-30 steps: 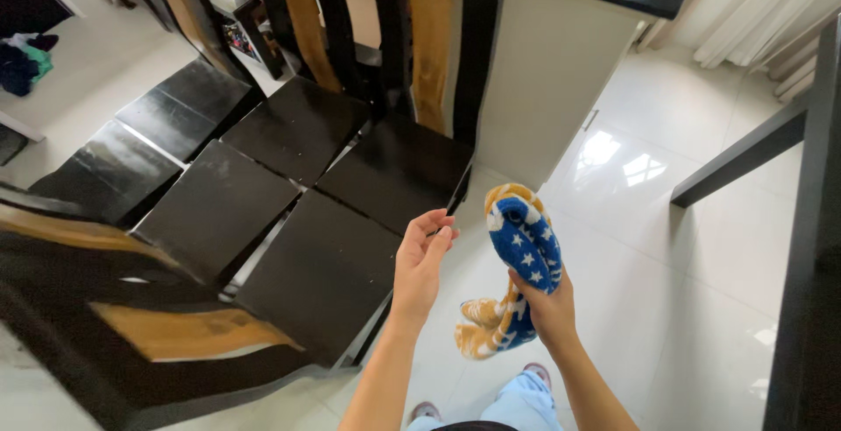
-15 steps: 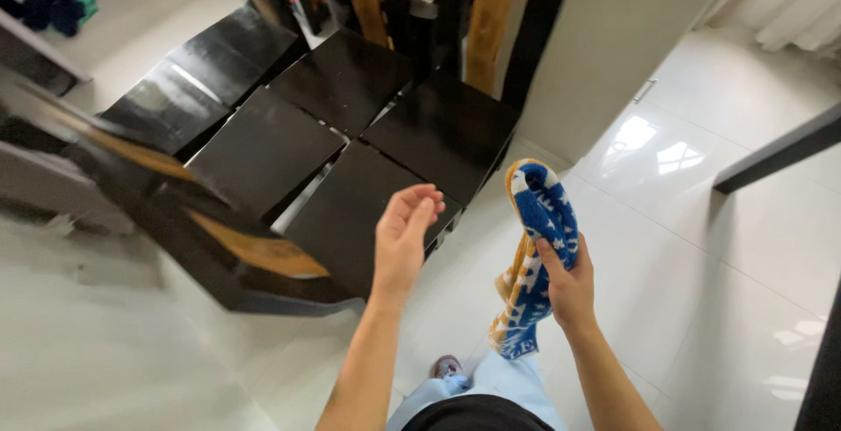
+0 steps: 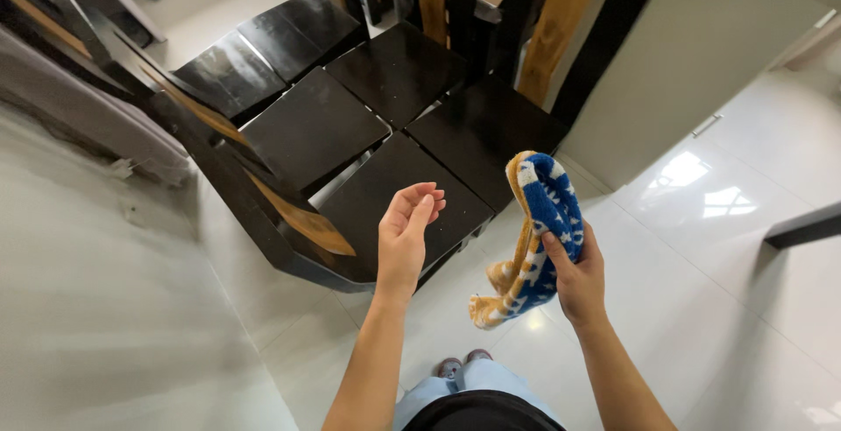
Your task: The person sweeps the tiled floor with a broom, moving around furniture and a cardboard box. Then the person picks up a cloth and wipes the backrests of several dark wooden chairs.
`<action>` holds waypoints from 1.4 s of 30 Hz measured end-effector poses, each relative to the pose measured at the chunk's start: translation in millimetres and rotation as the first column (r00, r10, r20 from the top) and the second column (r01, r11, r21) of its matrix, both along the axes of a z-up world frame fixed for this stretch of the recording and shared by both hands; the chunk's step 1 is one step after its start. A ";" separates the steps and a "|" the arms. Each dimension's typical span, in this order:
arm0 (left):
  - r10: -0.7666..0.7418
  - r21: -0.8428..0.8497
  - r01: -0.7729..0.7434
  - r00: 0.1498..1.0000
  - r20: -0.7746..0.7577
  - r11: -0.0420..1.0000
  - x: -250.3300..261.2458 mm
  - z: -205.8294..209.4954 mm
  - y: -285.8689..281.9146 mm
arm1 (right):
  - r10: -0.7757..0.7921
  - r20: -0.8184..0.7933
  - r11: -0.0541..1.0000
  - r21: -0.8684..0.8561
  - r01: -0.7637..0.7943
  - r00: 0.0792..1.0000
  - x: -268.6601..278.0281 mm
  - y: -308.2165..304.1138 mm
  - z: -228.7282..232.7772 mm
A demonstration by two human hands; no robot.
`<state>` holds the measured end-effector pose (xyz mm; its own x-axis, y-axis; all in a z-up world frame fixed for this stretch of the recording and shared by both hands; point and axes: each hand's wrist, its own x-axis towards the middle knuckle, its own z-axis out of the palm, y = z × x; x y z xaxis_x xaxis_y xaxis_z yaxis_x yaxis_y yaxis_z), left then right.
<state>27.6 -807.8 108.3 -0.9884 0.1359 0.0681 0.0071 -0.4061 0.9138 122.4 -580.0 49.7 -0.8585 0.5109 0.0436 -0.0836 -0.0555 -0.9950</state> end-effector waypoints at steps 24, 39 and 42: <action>0.115 0.031 -0.113 0.990 -0.084 0.993 -22.4 63.8 -56.9 | 0.457 0.061 0.817 -0.423 -0.392 0.887 -108.3 -14.9 -0.8; 0.517 0.278 -0.469 0.846 -0.133 0.839 -85.7 51.6 -246.6 | 0.795 -0.094 0.555 0.512 -0.656 0.599 -95.6 -209.9 116.4; 0.528 0.269 -0.495 0.847 -0.060 0.826 -117.6 30.7 -264.3 | 0.782 0.033 0.492 0.579 -0.650 0.622 -91.5 -233.4 127.3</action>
<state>-90.0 -1072.1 138.9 -0.8916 -0.4230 0.1618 0.3827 -0.5127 0.7685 30.9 -813.4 177.1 -0.8469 -0.4368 0.3033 -0.4508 0.2873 -0.8451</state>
